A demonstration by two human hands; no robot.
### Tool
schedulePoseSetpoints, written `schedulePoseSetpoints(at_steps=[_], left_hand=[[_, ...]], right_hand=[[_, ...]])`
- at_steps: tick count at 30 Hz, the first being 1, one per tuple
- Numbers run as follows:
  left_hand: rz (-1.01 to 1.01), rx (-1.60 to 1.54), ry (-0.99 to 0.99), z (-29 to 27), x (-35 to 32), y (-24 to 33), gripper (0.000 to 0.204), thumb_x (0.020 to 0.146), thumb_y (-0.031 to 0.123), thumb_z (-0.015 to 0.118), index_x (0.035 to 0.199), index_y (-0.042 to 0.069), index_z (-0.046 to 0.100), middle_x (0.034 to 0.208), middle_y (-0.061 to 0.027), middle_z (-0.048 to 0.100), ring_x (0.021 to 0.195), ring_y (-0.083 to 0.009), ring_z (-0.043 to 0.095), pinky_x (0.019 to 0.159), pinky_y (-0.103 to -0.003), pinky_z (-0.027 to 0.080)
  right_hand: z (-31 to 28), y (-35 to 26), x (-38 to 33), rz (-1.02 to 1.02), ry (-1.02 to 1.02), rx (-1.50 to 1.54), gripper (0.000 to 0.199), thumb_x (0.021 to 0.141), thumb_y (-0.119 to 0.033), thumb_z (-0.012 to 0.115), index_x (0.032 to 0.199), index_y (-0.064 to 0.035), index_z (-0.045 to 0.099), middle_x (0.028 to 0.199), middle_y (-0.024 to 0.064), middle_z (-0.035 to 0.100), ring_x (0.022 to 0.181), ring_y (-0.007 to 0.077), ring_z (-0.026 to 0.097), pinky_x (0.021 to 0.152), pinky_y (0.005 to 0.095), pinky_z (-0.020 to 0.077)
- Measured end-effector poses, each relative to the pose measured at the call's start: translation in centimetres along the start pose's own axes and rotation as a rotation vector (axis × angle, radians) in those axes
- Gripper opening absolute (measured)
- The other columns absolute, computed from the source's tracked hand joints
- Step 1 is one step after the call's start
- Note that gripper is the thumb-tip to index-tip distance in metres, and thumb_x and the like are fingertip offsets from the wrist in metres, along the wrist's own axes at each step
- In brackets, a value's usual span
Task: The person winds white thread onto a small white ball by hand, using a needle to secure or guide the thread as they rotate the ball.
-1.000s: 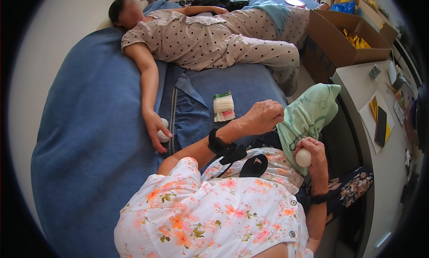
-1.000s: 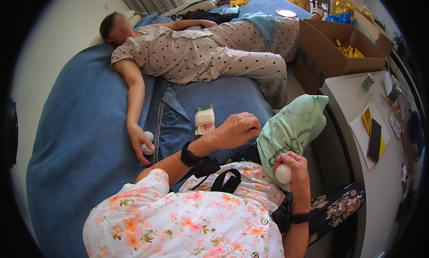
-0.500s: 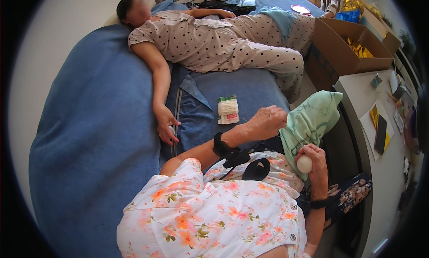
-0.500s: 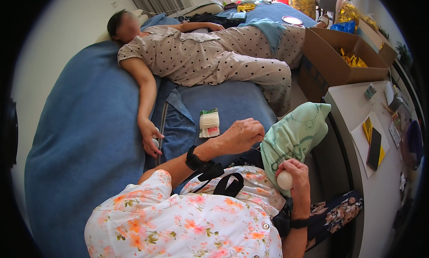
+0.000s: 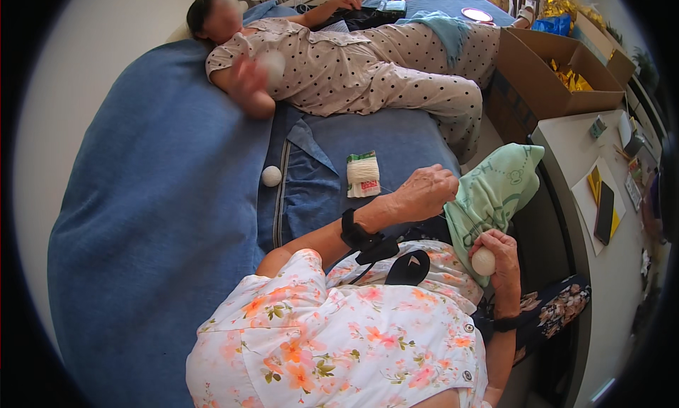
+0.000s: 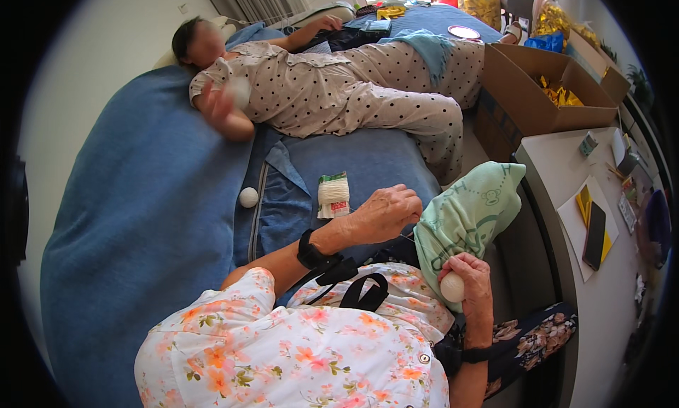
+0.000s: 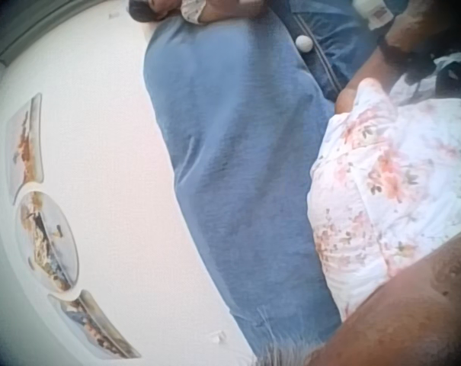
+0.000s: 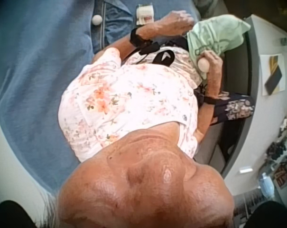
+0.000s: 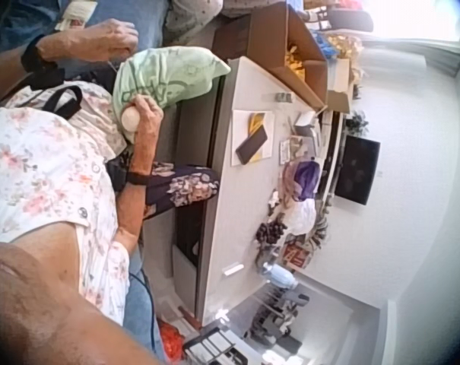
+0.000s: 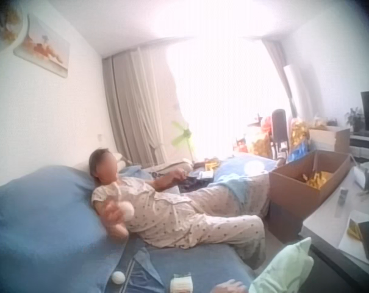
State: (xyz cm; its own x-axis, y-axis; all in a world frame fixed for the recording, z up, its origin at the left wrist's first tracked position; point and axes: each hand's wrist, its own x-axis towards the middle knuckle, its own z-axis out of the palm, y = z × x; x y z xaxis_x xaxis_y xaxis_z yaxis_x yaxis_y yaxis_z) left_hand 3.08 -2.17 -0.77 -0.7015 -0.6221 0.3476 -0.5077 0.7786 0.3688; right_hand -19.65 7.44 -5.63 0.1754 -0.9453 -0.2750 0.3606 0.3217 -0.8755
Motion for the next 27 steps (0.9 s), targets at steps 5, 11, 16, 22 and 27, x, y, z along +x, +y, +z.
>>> schedulePoseSetpoints(at_steps=[5,11,16,22,27], left_hand=[[0.005,0.015,-0.036,-0.12,0.12,-0.08,0.008,0.082,0.011,0.059,0.080,0.004,0.057,0.080,-0.0102,0.058,0.082,-0.0293,0.055,0.073,-0.039,0.044],[0.020,0.012,-0.063,-0.18,0.17,-0.20,0.007,0.082,0.010,0.059,0.080,0.004,0.057,0.081,-0.0100,0.058,0.084,-0.0292,0.055,0.075,-0.039,0.044],[0.029,0.011,-0.096,-0.51,0.31,-0.24,0.005,0.083,0.009,0.057,0.081,0.005,0.057,0.082,-0.0099,0.058,0.085,-0.0295,0.055,0.076,-0.039,0.044],[0.020,0.016,-0.095,-0.47,0.19,-0.13,0.005,0.084,0.009,0.056,0.082,0.005,0.056,0.084,-0.0104,0.057,0.087,-0.0303,0.055,0.076,-0.039,0.045],[0.031,0.020,-0.086,-0.33,0.16,-0.17,0.005,0.084,0.008,0.055,0.082,0.004,0.055,0.084,-0.0112,0.057,0.087,-0.0306,0.054,0.076,-0.040,0.044]], right_hand=[[-0.12,0.01,0.01,0.005,0.008,-0.002,0.017,0.084,-0.014,0.060,0.075,-0.0004,0.060,0.065,0.0089,0.062,0.055,0.0147,0.059,0.053,0.0244,0.0473],[-0.12,0.00,-0.05,-0.008,0.010,0.008,0.016,0.084,-0.013,0.060,0.074,-0.0007,0.060,0.064,0.0087,0.062,0.055,0.0148,0.059,0.053,0.0247,0.0475],[-0.06,-0.07,-0.13,-0.003,0.011,0.002,0.016,0.084,-0.013,0.060,0.074,-0.0005,0.059,0.064,0.0091,0.062,0.055,0.0153,0.059,0.053,0.0250,0.0478],[-0.45,0.15,-0.01,-0.011,-0.013,0.024,0.017,0.084,-0.013,0.059,0.074,-0.0003,0.059,0.065,0.0095,0.062,0.056,0.0161,0.060,0.054,0.0259,0.0482],[-0.29,-0.09,-0.17,-0.017,0.004,0.042,0.016,0.084,-0.013,0.059,0.074,-0.0002,0.059,0.065,0.0094,0.061,0.056,0.0170,0.060,0.054,0.0268,0.0489]])
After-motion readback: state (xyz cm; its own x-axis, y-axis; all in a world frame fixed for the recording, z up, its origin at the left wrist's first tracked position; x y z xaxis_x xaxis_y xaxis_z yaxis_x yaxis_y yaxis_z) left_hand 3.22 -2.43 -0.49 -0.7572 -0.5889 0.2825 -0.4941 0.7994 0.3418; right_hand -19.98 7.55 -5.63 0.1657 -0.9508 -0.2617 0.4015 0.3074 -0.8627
